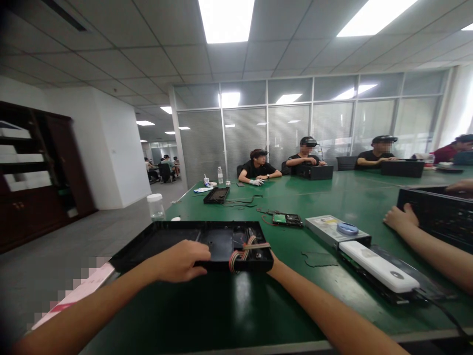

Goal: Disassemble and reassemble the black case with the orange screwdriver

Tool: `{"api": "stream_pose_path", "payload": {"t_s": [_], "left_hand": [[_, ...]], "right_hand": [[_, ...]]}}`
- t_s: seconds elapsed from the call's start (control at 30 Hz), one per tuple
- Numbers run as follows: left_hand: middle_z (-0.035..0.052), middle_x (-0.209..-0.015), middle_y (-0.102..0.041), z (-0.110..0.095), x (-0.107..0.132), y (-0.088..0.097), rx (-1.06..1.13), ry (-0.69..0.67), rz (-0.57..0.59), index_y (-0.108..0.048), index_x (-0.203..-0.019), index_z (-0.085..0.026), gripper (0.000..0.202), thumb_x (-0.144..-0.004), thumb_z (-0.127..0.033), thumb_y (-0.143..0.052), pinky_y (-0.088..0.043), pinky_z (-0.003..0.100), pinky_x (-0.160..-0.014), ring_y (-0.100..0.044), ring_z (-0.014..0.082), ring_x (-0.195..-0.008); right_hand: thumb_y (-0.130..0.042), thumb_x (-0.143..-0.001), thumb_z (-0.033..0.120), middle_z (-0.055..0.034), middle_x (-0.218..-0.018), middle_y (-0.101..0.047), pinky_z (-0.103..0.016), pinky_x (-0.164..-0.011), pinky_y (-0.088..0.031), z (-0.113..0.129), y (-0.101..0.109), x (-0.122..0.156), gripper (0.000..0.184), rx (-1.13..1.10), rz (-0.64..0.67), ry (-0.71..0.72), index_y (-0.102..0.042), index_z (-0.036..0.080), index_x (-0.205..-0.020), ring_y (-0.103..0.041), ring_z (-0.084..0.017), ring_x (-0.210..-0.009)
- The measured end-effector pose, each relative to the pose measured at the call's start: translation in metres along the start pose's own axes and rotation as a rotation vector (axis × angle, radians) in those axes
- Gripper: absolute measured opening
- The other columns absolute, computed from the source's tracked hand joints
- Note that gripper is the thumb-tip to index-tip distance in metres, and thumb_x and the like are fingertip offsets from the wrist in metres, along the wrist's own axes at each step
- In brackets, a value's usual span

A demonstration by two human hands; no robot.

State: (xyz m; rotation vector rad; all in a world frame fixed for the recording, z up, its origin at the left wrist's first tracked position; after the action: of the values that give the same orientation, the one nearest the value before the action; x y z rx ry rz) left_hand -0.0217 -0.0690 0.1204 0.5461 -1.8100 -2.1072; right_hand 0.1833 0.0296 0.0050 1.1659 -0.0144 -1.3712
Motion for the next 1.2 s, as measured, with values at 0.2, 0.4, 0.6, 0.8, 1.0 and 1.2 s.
{"api": "stream_pose_path", "payload": {"t_s": [0.2, 0.4, 0.6, 0.8, 1.0, 1.2], "left_hand": [[0.0005, -0.085, -0.056, -0.035, 0.028, -0.021, 0.072, 0.050, 0.022, -0.052, -0.081, -0.021, 0.008, -0.079, -0.028, -0.054, -0.037, 0.025, -0.065, -0.053, 0.0153, -0.078], [-0.0002, -0.083, -0.057, -0.035, 0.037, -0.048, 0.115, 0.046, 0.024, -0.051, -0.079, -0.020, 0.009, -0.078, -0.028, -0.056, -0.038, 0.024, -0.064, -0.054, 0.0151, -0.076], [0.0003, -0.076, -0.058, -0.024, 0.038, -0.068, 0.152, -0.010, 0.058, -0.055, -0.075, -0.019, 0.013, -0.075, -0.031, -0.061, -0.038, 0.023, -0.063, -0.055, 0.0156, -0.073], [0.0020, -0.069, -0.060, 0.006, 0.022, -0.079, 0.218, 0.049, 0.199, -0.062, -0.076, -0.018, 0.032, -0.077, -0.048, -0.052, -0.039, 0.022, -0.058, -0.055, 0.0148, -0.064], [0.0098, -0.099, -0.056, 0.071, -0.027, -0.078, -0.030, 0.230, -0.092, -0.053, -0.104, -0.016, 0.033, -0.082, -0.040, -0.048, -0.039, 0.029, -0.080, -0.051, 0.0207, -0.093], [0.0078, -0.095, -0.057, 0.110, -0.053, -0.120, -0.046, 0.217, 0.012, -0.053, -0.100, -0.017, 0.022, -0.079, -0.023, -0.053, -0.040, 0.028, -0.081, -0.054, 0.0194, -0.091]], "right_hand": [[-0.046, -0.076, 0.020, -0.0116, -0.127, -0.044, -0.033, -0.085, -0.043, -0.042, 0.051, 0.006, 0.053, 0.262, -0.046, -0.041, -0.038, 0.014, -0.128, -0.048, -0.023, -0.109], [-0.040, -0.082, 0.028, -0.0153, -0.128, -0.042, -0.036, -0.085, -0.042, -0.098, 0.091, 0.008, 0.047, 0.484, -0.178, -0.210, -0.039, 0.014, -0.126, -0.048, -0.026, -0.109], [-0.035, -0.084, 0.045, -0.0052, -0.077, -0.064, -0.029, -0.060, -0.045, -0.089, 0.058, 0.006, 0.044, 0.092, -0.029, -0.352, -0.052, 0.014, -0.110, -0.058, -0.016, -0.054], [-0.038, -0.082, 0.049, -0.0011, -0.069, -0.062, -0.025, -0.058, -0.040, -0.034, 0.017, -0.001, 0.038, 0.066, 0.145, -0.227, -0.061, 0.018, -0.084, -0.055, -0.014, -0.057], [-0.039, -0.084, 0.045, -0.0029, -0.077, -0.062, -0.026, -0.067, -0.038, -0.022, 0.008, -0.001, 0.033, 0.191, 0.223, -0.169, -0.061, 0.020, -0.085, -0.056, -0.017, -0.072], [-0.040, -0.085, 0.039, -0.0046, -0.082, -0.059, -0.025, -0.071, -0.037, -0.027, 0.007, -0.001, 0.029, 0.278, 0.188, -0.106, -0.060, 0.018, -0.082, -0.053, -0.015, -0.076]]}}
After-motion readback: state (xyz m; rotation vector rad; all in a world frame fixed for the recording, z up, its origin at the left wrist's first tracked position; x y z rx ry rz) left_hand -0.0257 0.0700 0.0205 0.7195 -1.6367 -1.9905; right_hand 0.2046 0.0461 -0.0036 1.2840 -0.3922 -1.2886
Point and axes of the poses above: each hand's wrist, its own x-axis away from the middle knuckle, its own y-axis out of the back of the hand, z = x × y, the point moved 6 cm from there along -x, towards the middle knuckle
